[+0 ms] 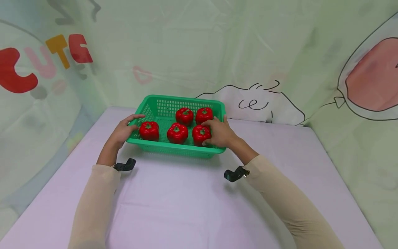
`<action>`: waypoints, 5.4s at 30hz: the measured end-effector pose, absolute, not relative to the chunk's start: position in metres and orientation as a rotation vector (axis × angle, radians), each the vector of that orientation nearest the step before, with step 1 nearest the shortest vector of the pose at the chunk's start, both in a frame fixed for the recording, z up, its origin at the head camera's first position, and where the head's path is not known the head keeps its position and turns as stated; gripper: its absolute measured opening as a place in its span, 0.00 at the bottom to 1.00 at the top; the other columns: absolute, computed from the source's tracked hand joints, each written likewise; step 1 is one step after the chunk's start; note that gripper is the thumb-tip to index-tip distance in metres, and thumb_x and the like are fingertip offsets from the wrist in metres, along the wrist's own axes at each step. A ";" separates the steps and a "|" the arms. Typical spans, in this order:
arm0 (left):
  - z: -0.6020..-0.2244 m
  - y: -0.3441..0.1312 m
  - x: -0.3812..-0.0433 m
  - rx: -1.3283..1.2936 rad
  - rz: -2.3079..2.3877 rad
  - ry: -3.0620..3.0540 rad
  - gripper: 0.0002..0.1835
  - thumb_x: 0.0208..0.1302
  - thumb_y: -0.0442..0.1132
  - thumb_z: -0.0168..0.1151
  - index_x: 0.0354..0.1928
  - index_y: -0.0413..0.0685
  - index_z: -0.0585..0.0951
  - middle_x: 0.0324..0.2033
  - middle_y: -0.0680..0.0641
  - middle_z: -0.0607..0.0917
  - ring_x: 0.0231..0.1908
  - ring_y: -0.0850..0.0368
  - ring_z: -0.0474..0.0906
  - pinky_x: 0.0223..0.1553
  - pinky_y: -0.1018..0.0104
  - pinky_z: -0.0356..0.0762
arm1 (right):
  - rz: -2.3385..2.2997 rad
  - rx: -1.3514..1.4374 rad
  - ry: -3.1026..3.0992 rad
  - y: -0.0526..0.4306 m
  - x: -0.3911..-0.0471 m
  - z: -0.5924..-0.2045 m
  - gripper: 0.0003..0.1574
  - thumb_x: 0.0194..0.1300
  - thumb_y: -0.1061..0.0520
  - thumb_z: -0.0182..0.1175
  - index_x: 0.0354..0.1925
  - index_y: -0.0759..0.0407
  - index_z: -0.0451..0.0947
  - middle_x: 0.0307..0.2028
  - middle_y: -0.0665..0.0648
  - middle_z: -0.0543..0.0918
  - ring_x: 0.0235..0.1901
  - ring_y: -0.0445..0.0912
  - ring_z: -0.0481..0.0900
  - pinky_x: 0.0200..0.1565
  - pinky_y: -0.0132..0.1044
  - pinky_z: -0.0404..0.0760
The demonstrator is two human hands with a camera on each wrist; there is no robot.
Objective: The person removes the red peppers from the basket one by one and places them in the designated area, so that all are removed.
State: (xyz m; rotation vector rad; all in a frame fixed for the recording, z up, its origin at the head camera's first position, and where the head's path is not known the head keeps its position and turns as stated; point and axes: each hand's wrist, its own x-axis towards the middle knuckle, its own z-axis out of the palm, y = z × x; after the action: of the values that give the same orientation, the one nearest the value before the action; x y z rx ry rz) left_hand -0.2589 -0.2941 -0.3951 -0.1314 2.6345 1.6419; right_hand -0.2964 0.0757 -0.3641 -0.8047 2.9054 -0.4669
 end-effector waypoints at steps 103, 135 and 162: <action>-0.395 -0.292 -0.259 -0.193 1.701 2.609 0.31 0.67 0.31 0.44 0.71 0.60 0.69 0.78 0.46 0.52 0.77 0.43 0.44 0.70 0.34 0.52 | -1.240 -0.691 2.929 0.081 -0.255 -0.364 0.43 0.64 0.53 0.65 0.72 0.55 0.59 0.69 0.62 0.66 0.70 0.57 0.63 0.63 0.58 0.72; -0.394 -0.291 -0.265 -0.172 1.705 2.616 0.31 0.65 0.31 0.46 0.69 0.60 0.70 0.77 0.47 0.55 0.77 0.44 0.44 0.71 0.34 0.50 | -0.884 -0.526 2.805 -0.017 -0.284 -0.373 0.53 0.52 0.45 0.74 0.66 0.63 0.58 0.60 0.65 0.75 0.61 0.57 0.73 0.56 0.50 0.81; -0.398 -0.292 -0.261 -0.152 1.679 2.636 0.30 0.67 0.32 0.43 0.70 0.60 0.69 0.77 0.45 0.54 0.77 0.42 0.44 0.70 0.32 0.50 | -1.560 -0.638 2.814 0.025 -0.255 -0.359 0.52 0.51 0.56 0.73 0.67 0.58 0.55 0.64 0.60 0.69 0.63 0.53 0.69 0.55 0.50 0.81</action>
State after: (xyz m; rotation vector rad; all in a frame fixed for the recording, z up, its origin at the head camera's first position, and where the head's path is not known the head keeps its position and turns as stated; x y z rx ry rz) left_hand -0.2607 -0.2918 -0.3979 -0.1518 2.6358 1.6789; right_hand -0.2549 0.0254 -0.3589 -0.6380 2.8143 -1.5598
